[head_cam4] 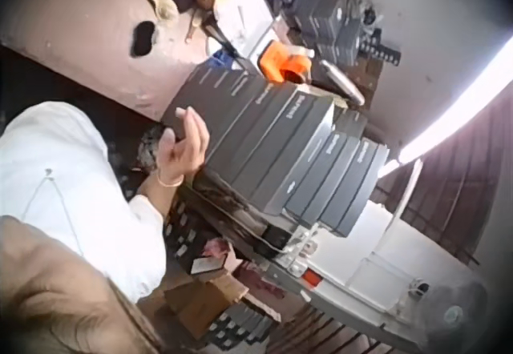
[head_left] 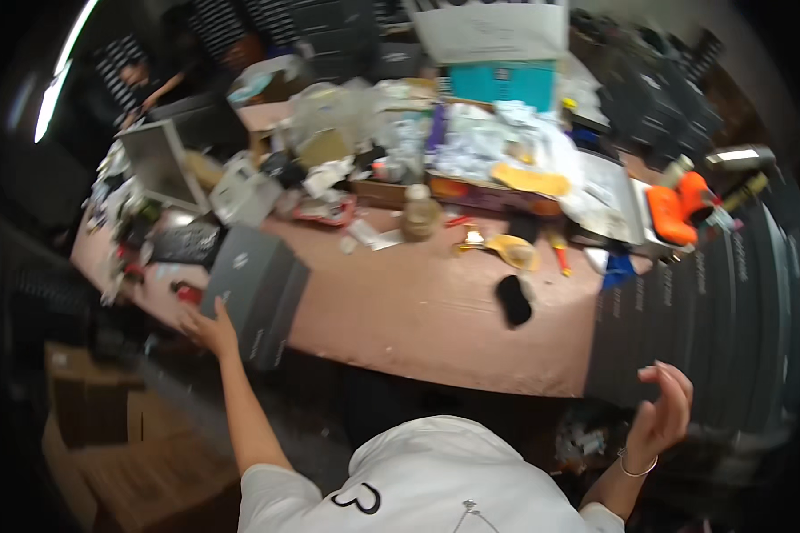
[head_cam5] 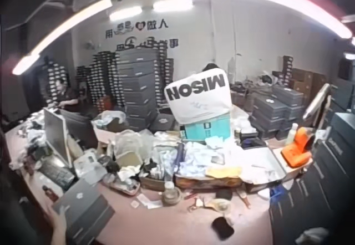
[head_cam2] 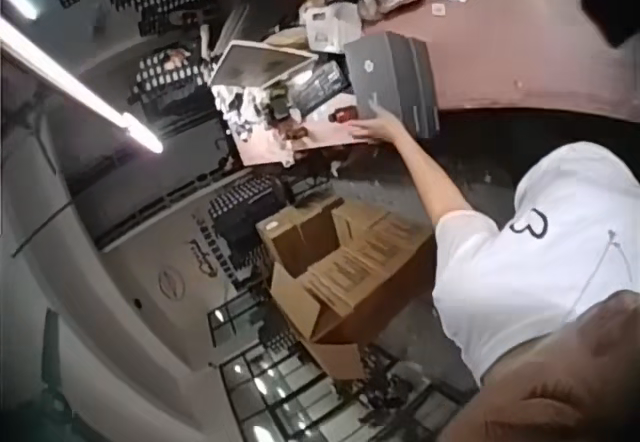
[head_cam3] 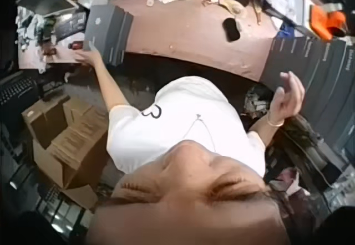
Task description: Packaging shoes into boxes using protective wrapping paper.
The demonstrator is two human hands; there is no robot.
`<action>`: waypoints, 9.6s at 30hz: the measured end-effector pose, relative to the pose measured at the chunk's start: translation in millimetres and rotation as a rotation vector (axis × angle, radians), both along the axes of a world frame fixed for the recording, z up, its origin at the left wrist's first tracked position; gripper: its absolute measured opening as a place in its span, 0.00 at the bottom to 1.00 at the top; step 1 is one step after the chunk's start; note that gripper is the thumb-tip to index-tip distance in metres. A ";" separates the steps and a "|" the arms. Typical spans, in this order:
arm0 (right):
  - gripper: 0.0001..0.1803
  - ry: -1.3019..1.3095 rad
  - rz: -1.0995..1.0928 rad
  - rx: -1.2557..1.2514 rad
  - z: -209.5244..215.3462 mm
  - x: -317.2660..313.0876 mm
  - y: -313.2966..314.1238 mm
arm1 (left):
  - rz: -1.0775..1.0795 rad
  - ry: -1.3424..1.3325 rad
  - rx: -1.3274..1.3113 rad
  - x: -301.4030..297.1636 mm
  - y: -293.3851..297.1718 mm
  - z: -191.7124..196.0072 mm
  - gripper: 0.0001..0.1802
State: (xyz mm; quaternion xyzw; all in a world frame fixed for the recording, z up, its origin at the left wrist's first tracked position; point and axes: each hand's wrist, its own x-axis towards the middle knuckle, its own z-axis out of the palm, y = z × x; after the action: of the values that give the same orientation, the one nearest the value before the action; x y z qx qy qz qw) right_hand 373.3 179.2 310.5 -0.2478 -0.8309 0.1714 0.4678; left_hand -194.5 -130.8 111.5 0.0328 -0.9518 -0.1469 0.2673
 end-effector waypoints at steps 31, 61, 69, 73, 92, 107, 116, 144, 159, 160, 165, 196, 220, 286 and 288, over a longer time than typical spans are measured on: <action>0.18 -0.127 0.311 -1.745 -202.8 -144.0 8.0 | -0.621 -1.627 1.371 224.4 113.8 -69.2 0.38; 0.31 -0.535 0.441 -0.295 -211.6 -227.9 -15.1 | -0.285 -1.181 1.436 201.6 146.5 -105.1 0.21; 0.32 -0.751 0.465 -0.558 -278.0 -251.0 47.4 | -0.911 -1.310 1.161 239.3 167.1 -57.0 0.25; 0.35 -0.521 0.581 -0.279 -254.9 -228.5 -1.4 | -0.589 -1.651 1.693 245.9 173.0 -55.3 0.29; 0.16 -0.890 0.330 -0.388 -252.1 -208.7 -37.3 | -1.236 -0.556 0.372 228.1 175.2 -79.3 0.28; 0.14 -0.901 -0.220 -0.255 -230.3 -76.1 73.8 | -0.803 -1.362 1.088 241.8 173.2 -83.2 0.28; 0.08 -0.466 0.210 -0.299 -295.9 -198.2 7.5 | -0.748 -1.276 1.113 237.8 170.4 -96.2 0.24; 0.34 -0.672 0.091 -0.375 -184.9 -150.1 14.2 | -0.861 -1.118 0.310 205.5 161.7 -116.8 0.20; 0.22 -0.407 0.184 -0.841 -278.7 -181.8 34.3 | -0.696 -1.466 1.279 231.2 148.8 -145.6 0.41; 0.21 -0.295 0.185 -0.719 -263.1 -184.0 30.5 | -0.826 -1.230 1.029 235.2 147.2 -139.4 0.41; 0.40 -0.634 0.292 -0.556 -302.0 -232.4 6.0 | -1.174 -0.652 0.579 239.9 152.5 -73.0 0.32; 0.29 -0.257 0.747 -1.011 -204.2 -171.6 -47.3 | -0.669 -1.298 1.640 230.4 162.3 -18.5 0.31; 0.31 -0.058 0.906 -1.329 -206.8 -173.9 -25.4 | -1.798 -0.174 0.893 192.6 199.0 201.0 0.21; 0.18 -0.799 0.544 -0.332 -114.3 -166.6 70.3 | -1.267 -1.822 0.744 243.0 215.3 14.5 0.35; 0.18 -0.492 0.623 -0.050 -128.4 -193.6 60.5 | -1.024 -2.159 1.220 266.8 207.6 17.0 0.31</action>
State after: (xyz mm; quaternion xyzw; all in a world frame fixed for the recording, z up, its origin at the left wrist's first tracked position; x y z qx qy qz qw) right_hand 179.7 239.7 182.2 -0.0286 -0.9490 0.2609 0.1743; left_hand 72.3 76.8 128.6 -0.1130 -0.3731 -0.5284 -0.7543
